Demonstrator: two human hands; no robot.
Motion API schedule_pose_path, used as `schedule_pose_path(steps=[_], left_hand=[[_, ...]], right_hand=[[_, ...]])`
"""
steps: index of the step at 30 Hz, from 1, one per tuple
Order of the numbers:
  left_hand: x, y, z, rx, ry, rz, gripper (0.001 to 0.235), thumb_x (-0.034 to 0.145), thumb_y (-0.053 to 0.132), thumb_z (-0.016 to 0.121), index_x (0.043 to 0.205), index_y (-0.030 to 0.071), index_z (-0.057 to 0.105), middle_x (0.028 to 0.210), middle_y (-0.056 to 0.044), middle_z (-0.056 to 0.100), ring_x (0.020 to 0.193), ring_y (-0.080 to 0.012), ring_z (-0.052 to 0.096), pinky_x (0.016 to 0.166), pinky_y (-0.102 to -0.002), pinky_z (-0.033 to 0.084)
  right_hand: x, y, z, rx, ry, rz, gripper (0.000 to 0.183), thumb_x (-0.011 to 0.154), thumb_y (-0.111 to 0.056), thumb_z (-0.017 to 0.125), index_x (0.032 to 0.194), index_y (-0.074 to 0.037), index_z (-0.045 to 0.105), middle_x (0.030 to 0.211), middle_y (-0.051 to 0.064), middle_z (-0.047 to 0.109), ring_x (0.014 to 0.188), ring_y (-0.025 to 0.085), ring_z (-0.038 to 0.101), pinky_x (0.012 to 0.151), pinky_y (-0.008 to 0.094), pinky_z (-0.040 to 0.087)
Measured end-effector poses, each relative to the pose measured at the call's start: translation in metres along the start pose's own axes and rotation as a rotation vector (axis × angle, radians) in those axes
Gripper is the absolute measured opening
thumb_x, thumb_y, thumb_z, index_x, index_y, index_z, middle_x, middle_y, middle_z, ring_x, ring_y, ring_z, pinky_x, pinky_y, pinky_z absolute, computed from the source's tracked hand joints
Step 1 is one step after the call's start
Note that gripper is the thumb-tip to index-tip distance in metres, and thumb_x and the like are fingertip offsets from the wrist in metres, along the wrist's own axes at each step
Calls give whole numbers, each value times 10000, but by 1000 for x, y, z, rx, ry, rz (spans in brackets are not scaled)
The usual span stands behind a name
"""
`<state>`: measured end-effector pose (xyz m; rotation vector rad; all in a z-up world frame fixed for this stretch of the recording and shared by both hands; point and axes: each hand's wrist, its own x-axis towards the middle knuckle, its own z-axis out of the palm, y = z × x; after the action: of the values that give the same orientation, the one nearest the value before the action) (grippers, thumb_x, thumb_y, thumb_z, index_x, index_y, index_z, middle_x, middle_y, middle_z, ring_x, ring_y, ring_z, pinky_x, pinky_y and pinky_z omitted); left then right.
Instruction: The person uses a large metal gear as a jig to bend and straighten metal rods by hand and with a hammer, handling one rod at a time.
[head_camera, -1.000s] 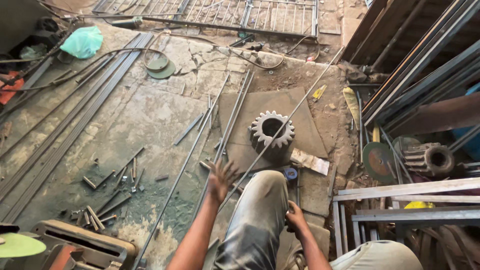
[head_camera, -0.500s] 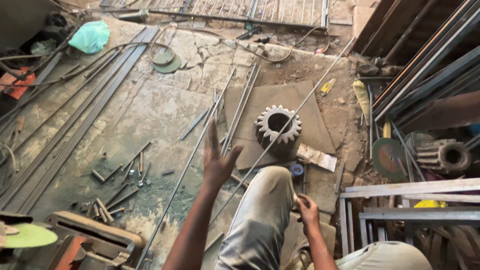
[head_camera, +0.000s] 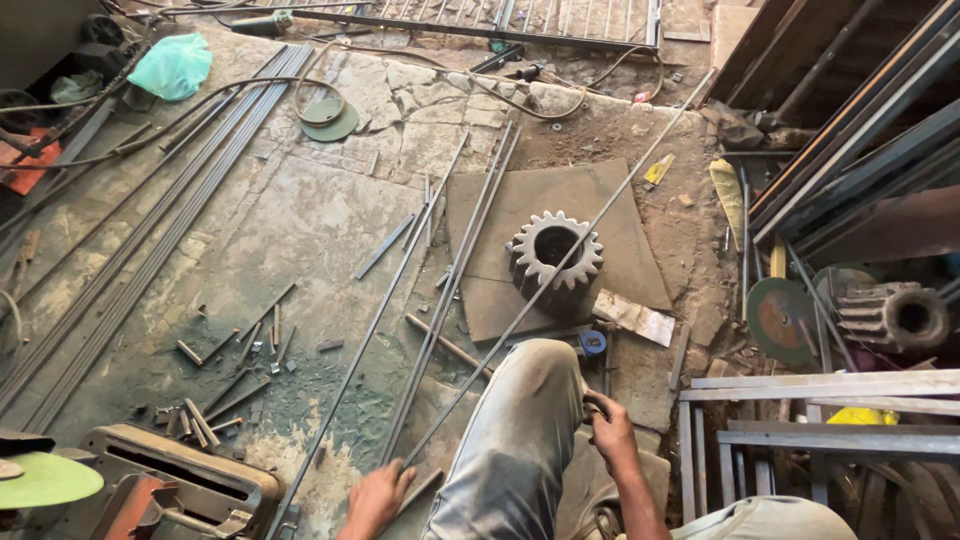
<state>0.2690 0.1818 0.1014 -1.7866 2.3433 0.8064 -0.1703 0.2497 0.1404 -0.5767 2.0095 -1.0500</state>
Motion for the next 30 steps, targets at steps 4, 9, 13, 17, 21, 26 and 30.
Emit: schedule_pose_path(steps=[4,9,13,17,21,26,30], left_hand=[[-17,1,7,-115,-8,-231,421,934,573,540,1165,242,661,952,-185,747,966,-446,688,844,-564,530],[-14,11,8,-339,-8,-281,437,882,574,618,1055,188,729,912,-228,744,978,-440,693,828,-528,530],[11,32,16,-502,-28,-185,477,886,531,636,947,67,731,895,-217,735,879,-392,718,799,-454,547],[75,72,25,-569,3,-149,480,916,471,665,1053,20,754,945,-198,757,890,-309,740,819,-401,550],[147,117,17,-936,128,138,430,904,220,671,1314,94,689,1094,-120,768,968,-244,736,864,-376,572],[196,141,-14,-653,-57,71,486,916,196,670,1402,208,659,955,-115,759,754,-190,689,709,-337,549],[179,130,-21,-804,-222,20,415,986,260,607,1378,128,647,836,-78,736,568,-141,618,500,-317,499]], right_hand=[[0,-8,2,-65,34,-39,356,928,-61,569,1236,-124,737,914,67,787,582,132,629,534,298,520],[8,1,5,-105,45,-121,397,891,-42,554,1241,-119,725,1004,90,799,763,171,716,705,326,553],[9,8,6,-183,44,-142,410,880,-48,550,1247,-124,717,1046,114,794,872,214,776,799,344,579],[6,1,7,-198,54,-93,409,889,-50,542,1245,-130,728,1012,123,806,826,214,778,773,341,584],[-3,-10,3,-161,68,-79,382,890,-54,542,1213,-111,738,1028,107,806,804,194,780,755,334,582],[-6,-12,0,-148,86,-72,385,898,-45,544,1222,-103,743,999,149,794,773,230,746,726,360,566],[-2,-2,-3,-179,97,-97,397,894,-43,538,1232,-106,736,1026,172,785,817,285,749,780,372,569]])
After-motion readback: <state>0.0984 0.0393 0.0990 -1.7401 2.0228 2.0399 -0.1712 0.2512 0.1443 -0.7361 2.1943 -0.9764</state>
